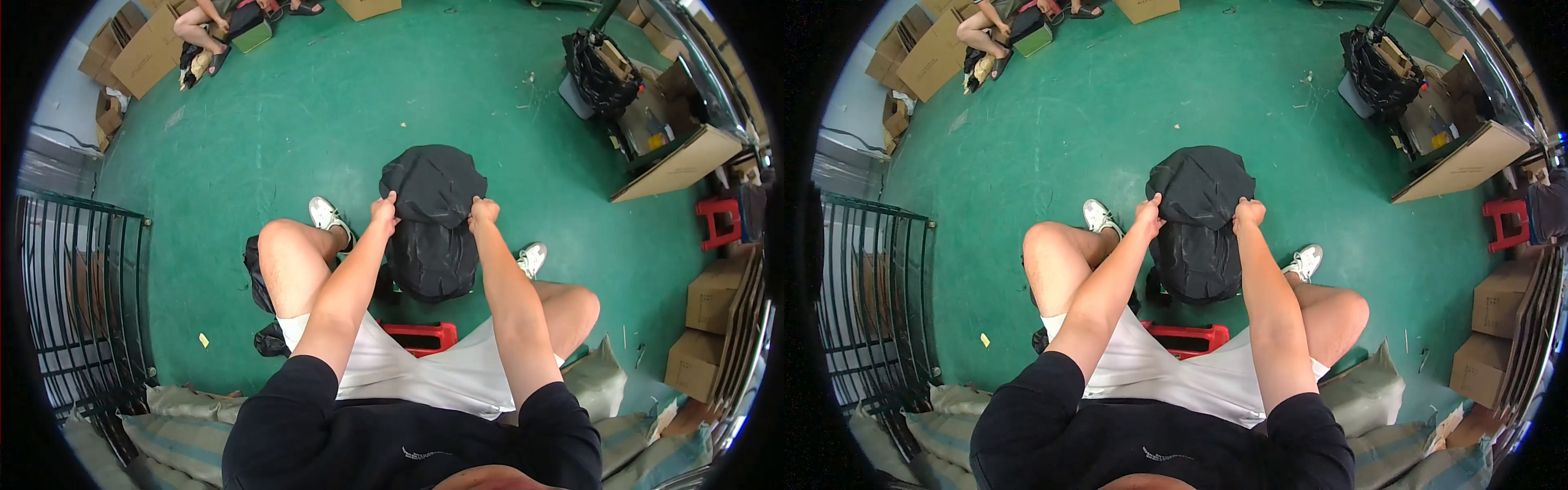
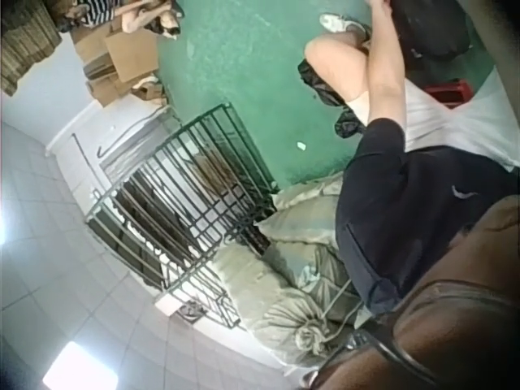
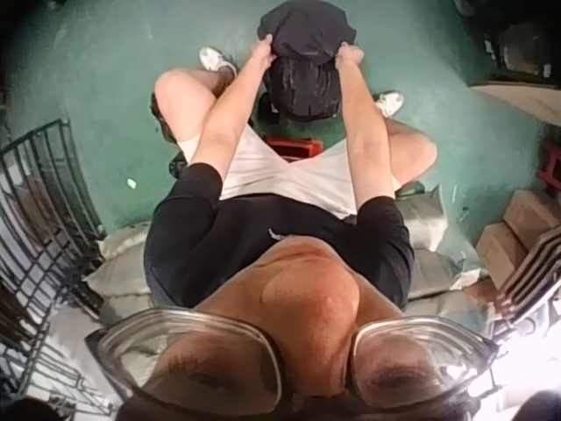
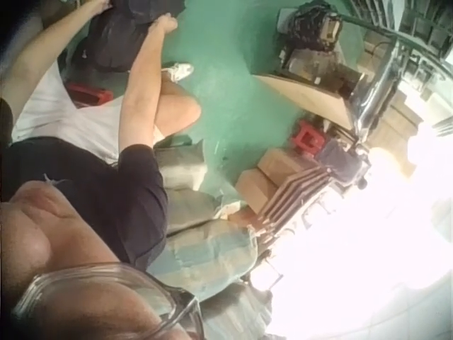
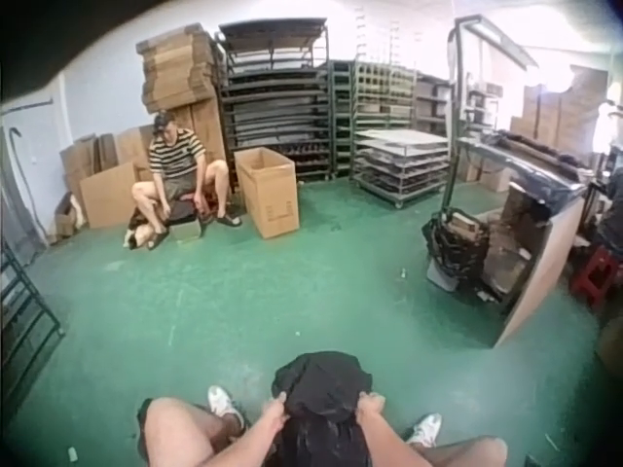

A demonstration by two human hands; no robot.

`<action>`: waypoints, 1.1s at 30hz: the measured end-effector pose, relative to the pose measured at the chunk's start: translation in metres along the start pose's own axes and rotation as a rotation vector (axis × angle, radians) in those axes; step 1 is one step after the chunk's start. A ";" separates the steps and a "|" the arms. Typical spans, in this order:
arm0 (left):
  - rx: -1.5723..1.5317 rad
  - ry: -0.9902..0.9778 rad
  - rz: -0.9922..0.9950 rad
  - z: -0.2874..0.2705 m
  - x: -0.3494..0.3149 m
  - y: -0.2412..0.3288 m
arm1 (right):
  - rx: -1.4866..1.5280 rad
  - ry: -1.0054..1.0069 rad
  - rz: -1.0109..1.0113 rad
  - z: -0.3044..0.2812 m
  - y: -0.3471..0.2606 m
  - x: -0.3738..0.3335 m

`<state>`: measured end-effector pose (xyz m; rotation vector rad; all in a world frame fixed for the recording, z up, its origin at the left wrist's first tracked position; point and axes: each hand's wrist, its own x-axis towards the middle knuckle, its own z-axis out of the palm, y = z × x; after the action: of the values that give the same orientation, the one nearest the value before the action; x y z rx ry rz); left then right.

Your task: Putting black fabric covers onto round stool seats.

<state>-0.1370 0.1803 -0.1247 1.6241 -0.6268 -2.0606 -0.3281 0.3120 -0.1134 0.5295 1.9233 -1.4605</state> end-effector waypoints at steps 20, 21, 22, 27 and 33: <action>0.530 0.594 0.352 -0.049 -0.087 -0.085 | -0.463 0.211 -0.352 -0.070 0.082 -0.070; 0.528 0.593 0.355 -0.053 -0.082 -0.089 | -0.396 0.198 -0.350 -0.068 0.084 -0.070; 0.555 0.539 0.343 -0.052 -0.082 -0.092 | -0.390 0.210 -0.354 -0.071 0.086 -0.060; 0.489 0.447 0.276 -0.056 -0.084 -0.103 | -0.169 0.168 -0.300 -0.064 0.081 -0.070; 0.608 0.445 0.274 -0.050 -0.097 -0.103 | -0.364 0.271 -0.275 -0.068 0.073 -0.068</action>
<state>-0.0736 0.3166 -0.1217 2.0857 -1.3006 -1.3080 -0.2496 0.4031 -0.1043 0.3137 2.4903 -1.1979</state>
